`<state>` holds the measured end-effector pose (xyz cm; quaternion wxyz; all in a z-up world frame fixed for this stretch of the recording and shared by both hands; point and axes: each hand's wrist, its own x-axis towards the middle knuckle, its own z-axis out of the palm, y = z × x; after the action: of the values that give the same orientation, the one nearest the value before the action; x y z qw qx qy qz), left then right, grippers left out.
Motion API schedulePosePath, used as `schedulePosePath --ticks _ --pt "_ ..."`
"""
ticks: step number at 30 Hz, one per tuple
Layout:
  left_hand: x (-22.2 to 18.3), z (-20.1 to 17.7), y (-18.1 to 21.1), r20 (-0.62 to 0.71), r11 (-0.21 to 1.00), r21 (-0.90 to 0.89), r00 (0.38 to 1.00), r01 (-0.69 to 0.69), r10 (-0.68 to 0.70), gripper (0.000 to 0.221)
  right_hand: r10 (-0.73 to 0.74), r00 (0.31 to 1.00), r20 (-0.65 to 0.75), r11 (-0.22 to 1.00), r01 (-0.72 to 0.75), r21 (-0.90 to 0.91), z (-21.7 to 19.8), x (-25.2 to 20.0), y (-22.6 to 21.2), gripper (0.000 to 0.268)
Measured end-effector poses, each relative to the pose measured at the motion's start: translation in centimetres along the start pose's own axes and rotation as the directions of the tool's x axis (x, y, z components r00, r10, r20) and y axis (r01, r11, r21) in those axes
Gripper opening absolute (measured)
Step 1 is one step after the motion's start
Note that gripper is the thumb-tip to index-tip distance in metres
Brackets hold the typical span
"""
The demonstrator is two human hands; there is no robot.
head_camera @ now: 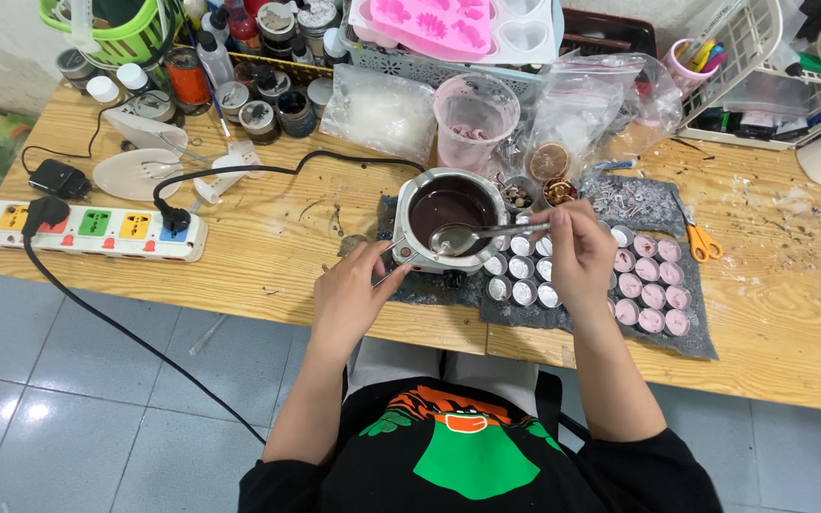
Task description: Pouring melted wax into small circular molds using a spoon.
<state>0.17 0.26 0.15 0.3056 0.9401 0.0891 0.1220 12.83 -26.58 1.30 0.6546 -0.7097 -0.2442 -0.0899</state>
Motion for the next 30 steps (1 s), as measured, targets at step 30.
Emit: schedulePosePath --ticks 30 --pt "0.0 0.2 0.1 0.002 0.999 0.037 1.000 0.000 0.000 0.042 -0.630 0.776 0.030 0.695 0.581 -0.424 0.2 -5.3 0.2 0.036"
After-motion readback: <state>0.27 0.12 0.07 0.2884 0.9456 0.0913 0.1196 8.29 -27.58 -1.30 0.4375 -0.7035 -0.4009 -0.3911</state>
